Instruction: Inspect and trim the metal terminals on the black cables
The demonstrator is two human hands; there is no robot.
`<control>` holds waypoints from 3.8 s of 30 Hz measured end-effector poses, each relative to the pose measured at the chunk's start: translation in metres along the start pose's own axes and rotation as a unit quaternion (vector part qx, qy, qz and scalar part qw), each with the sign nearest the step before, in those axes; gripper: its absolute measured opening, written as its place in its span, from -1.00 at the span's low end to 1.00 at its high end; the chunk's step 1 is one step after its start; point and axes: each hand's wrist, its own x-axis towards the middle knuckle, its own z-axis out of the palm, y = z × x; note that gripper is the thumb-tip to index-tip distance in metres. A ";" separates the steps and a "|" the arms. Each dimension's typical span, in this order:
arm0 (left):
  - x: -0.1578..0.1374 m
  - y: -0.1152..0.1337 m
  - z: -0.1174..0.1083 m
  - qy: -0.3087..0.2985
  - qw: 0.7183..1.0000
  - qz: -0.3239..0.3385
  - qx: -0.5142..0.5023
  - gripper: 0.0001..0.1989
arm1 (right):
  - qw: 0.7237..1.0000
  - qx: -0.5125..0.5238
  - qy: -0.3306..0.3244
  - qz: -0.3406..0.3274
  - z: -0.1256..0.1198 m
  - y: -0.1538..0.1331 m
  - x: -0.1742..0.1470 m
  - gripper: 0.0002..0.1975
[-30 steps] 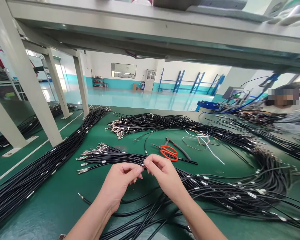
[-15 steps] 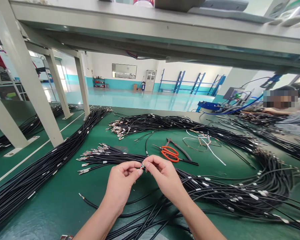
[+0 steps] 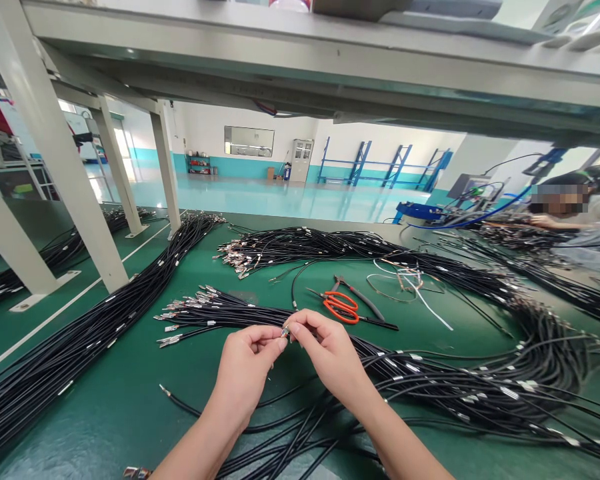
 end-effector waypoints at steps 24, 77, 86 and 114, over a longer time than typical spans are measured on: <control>0.003 -0.009 -0.001 0.034 0.997 0.051 0.046 -0.57 | 0.998 -0.052 0.006 -0.035 0.000 0.004 0.000 -0.73; 0.004 -0.005 0.000 0.005 0.990 0.087 0.110 -0.62 | 1.000 -0.012 0.010 0.011 0.003 0.006 0.002 -0.62; 0.006 -0.011 0.000 0.029 0.977 0.129 0.166 -0.71 | 1.000 0.012 0.014 0.024 0.001 0.010 0.004 -0.61; 0.005 -0.011 -0.004 -0.151 0.988 0.007 -0.039 -0.49 | 0.997 -0.065 0.038 0.003 0.000 0.000 0.002 -0.62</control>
